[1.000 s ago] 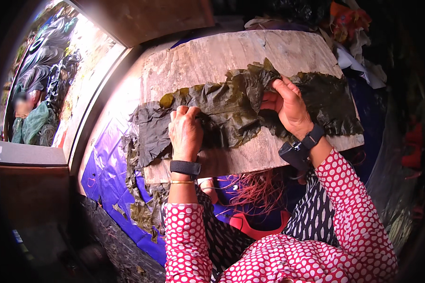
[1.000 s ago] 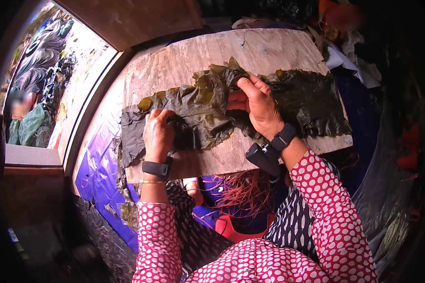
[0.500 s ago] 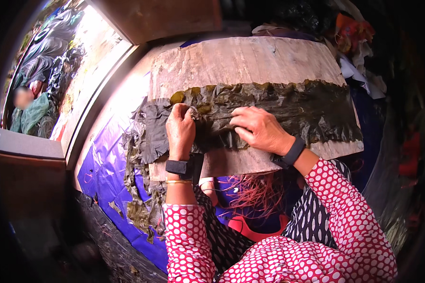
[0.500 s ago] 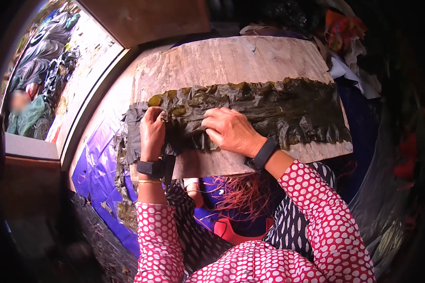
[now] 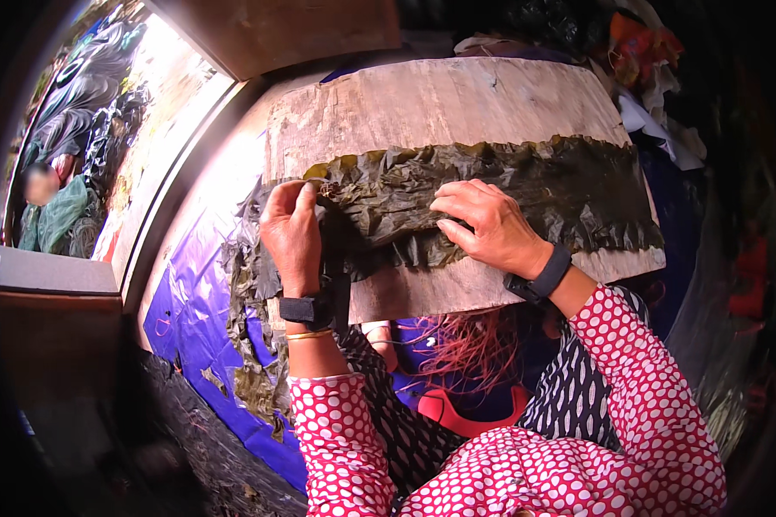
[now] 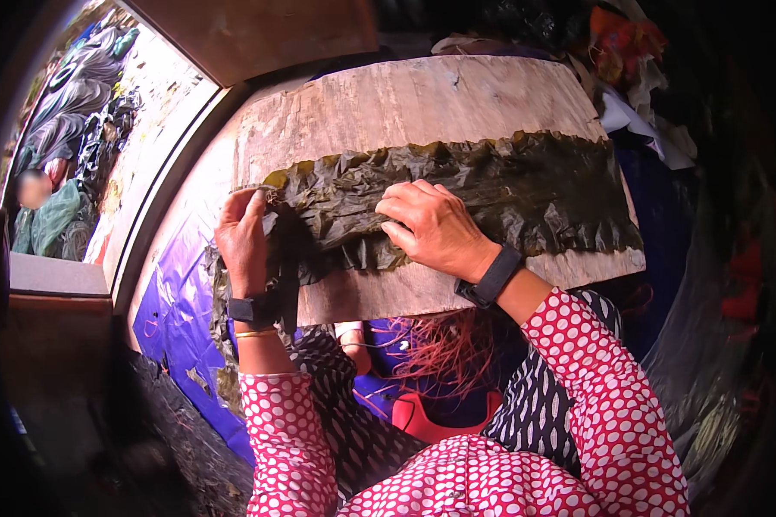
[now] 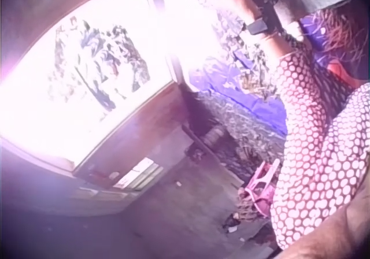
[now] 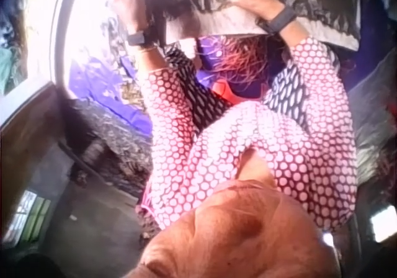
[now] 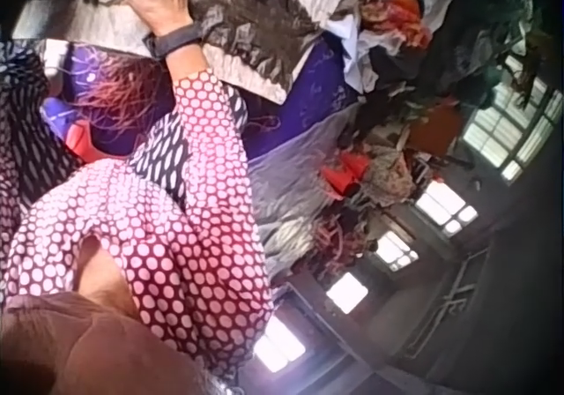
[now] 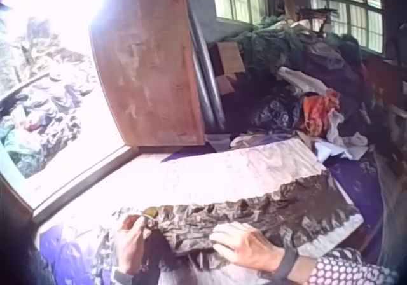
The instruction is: Sorting, stacking, and bundling large organic leaves on a wooden board using red string.
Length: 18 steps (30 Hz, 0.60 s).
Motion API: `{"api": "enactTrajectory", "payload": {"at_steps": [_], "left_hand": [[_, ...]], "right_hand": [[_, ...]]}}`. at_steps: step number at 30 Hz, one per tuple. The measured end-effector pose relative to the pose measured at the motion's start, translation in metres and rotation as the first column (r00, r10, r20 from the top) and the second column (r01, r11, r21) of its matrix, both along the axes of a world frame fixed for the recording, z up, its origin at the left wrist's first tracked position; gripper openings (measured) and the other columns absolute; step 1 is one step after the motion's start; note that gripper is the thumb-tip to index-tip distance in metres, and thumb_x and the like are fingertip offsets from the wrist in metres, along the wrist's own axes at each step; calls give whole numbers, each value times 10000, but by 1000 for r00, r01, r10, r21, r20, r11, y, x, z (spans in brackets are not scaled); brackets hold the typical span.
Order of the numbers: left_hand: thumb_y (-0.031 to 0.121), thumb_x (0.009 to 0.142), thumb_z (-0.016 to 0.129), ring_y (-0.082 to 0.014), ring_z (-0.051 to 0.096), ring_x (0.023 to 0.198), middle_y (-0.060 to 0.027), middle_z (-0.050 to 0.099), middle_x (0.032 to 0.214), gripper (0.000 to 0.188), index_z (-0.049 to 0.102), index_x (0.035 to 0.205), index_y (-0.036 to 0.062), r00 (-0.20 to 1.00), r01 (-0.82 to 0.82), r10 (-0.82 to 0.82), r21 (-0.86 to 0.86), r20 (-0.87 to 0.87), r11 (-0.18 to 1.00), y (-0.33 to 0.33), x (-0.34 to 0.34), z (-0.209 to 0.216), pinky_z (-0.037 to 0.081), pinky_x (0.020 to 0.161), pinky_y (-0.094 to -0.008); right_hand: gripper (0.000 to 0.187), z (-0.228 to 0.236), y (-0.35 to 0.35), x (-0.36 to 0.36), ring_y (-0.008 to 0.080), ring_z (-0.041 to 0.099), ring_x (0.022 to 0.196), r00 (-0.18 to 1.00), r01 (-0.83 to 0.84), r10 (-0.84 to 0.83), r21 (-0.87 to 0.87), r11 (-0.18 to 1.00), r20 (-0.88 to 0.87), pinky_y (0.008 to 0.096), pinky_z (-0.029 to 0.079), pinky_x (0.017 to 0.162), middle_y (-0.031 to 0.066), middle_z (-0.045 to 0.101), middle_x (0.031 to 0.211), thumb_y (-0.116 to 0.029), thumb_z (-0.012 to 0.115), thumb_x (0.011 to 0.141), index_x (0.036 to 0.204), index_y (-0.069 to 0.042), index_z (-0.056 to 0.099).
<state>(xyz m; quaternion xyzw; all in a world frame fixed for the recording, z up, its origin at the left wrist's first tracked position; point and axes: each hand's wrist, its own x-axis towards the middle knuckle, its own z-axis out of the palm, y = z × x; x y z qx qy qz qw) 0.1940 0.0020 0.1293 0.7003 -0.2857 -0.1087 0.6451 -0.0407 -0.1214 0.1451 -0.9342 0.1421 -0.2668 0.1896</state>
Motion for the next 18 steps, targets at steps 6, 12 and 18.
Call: {"api": "enactTrajectory", "payload": {"at_steps": [6,12,18], "left_hand": [[79,842,675,-117,614,729,-55,669,805,84,685,910,31,942,-159,153,-3,300,987,-4,-11,9,481,707,-259],[145,792,723,-262,637,739,-123,637,865,150,672,902,57,900,68,-194,314,390,947,-23,-39,-1,500,682,-344],[123,770,691,-364,617,902,-157,627,987,292,647,1056,81,846,81,-338,528,412,845,-22,-43,-15,497,774,-435]], "right_hand": [[135,-2,-8,-6,265,604,904,1000,19,-19,25,1000,9,379,476,822,79,630,959,-134,648,797,902,-48,640],[145,-1,-14,-14,277,606,900,999,51,-51,13,999,-4,385,476,818,87,634,951,-123,648,796,913,-39,640],[168,5,-28,-23,302,607,906,992,116,-118,27,993,50,397,479,826,114,637,954,-105,651,797,943,-25,631]]}}
